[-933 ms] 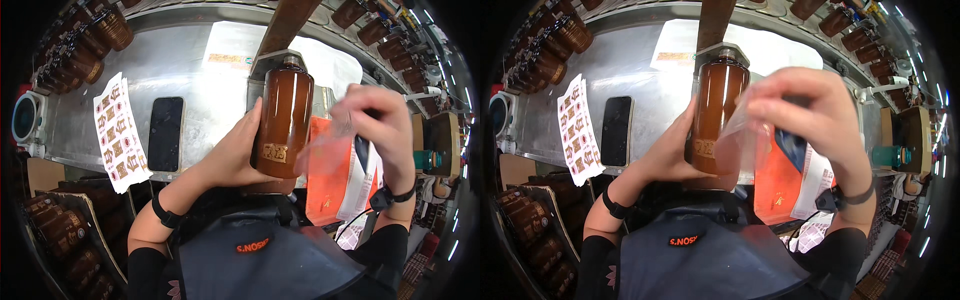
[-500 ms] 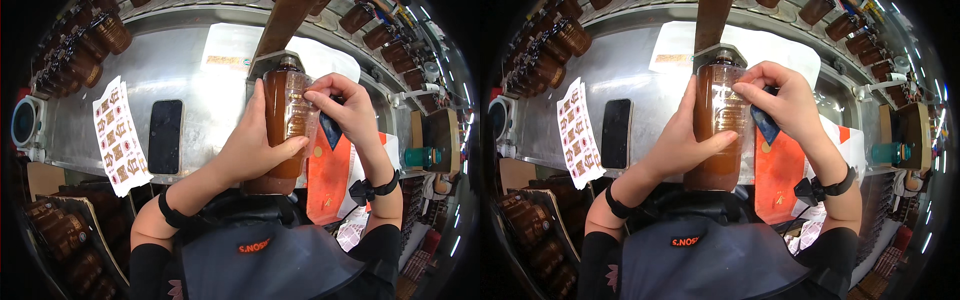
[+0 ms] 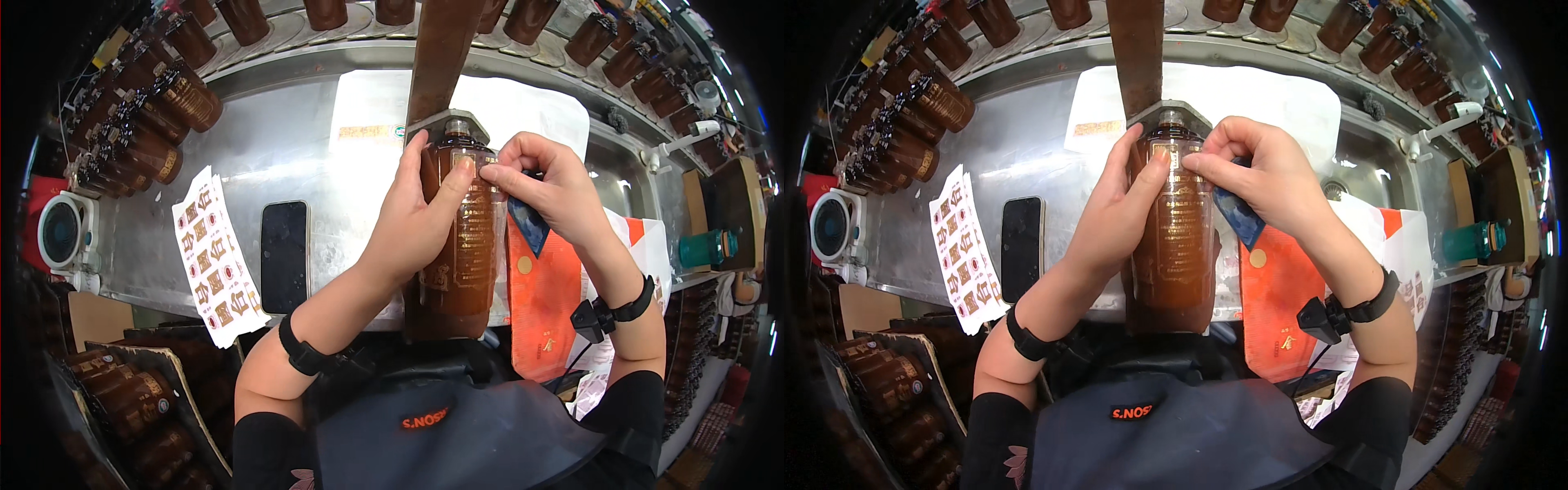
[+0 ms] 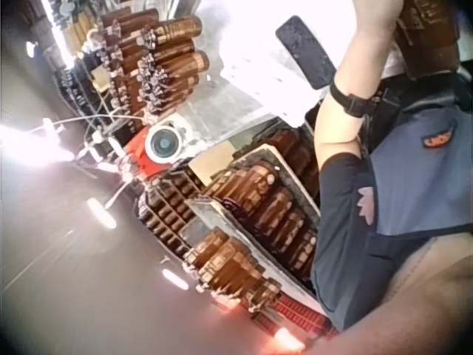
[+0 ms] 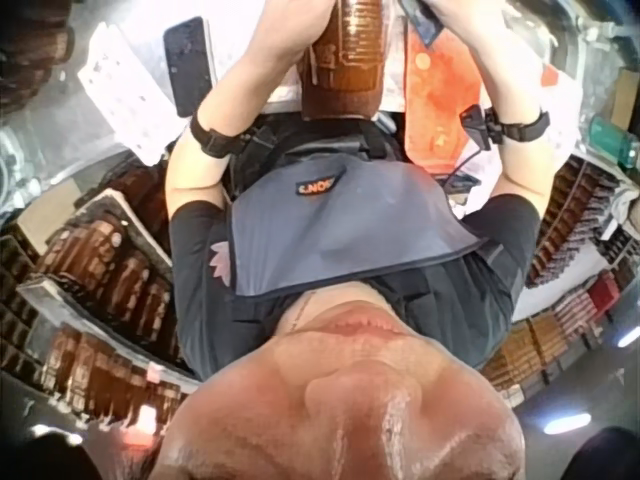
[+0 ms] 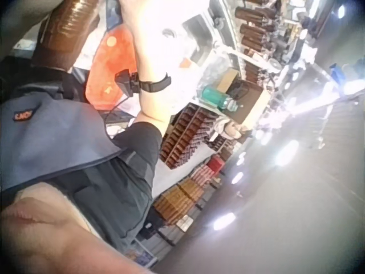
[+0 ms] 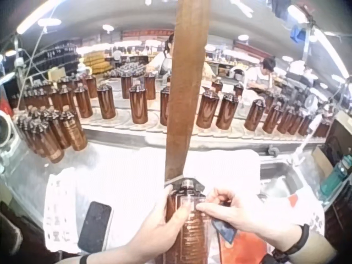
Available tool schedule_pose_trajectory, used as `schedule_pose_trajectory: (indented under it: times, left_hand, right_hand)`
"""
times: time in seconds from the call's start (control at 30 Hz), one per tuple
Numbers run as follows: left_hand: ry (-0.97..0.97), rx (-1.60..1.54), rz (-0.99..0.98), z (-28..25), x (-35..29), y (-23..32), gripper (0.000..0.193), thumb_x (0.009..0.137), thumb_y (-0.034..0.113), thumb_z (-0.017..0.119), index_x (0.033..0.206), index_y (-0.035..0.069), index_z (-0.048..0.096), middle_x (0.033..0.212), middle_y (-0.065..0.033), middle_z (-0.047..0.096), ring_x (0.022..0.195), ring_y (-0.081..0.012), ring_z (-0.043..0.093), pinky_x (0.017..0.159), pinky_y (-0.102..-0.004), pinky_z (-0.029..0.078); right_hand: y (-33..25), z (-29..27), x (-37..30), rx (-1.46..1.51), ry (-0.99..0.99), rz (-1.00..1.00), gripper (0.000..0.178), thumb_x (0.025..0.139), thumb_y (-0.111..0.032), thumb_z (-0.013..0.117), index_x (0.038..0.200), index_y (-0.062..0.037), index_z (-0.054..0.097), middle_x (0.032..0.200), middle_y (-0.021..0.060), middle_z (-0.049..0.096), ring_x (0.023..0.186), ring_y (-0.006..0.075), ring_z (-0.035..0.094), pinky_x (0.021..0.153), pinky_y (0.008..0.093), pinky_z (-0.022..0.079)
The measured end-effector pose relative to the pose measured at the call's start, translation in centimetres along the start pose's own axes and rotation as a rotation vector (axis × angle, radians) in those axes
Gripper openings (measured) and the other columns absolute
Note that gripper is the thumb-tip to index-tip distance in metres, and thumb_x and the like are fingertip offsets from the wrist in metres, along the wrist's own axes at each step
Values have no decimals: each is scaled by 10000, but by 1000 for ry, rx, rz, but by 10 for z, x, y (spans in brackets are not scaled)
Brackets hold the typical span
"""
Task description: Manually applying and smoothing labels onto brown glass bottles on a production line.
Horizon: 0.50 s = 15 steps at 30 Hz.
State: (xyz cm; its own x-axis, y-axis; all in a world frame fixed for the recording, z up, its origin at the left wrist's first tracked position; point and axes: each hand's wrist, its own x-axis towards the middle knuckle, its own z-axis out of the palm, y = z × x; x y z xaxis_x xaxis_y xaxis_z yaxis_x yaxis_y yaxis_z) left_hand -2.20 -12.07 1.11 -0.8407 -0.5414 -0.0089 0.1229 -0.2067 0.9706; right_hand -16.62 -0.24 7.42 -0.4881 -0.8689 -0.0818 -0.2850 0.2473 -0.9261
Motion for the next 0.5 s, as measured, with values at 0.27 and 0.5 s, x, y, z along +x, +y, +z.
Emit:
schedule_pose_trajectory:
  times: [0.27, 0.5]
  left_hand:
    - [1, -124, -20, 5, 1, 6, 646, 1001, 264, 585, 1443, -94, 279, 1313, -164, 525, 1201, -176, 504, 1034, -311, 400]
    - [3, -164, -144, 0, 12, 12, 559, 1015, 304, 557, 1396, -56, 365, 1243, -129, 556, 1116, -147, 534, 970, -276, 428]
  right_hand:
    - [10, -5, 3, 11, 0, -5, 196, 886, -185, 741, 845, -25, 637, 669, -25, 613, 633, 21, 531, 586, 197, 412]
    - [24, -4, 4, 54, 124, -35, 254, 902, -222, 729, 1019, -18, 633, 742, -17, 635, 693, 28, 545, 637, 193, 427]
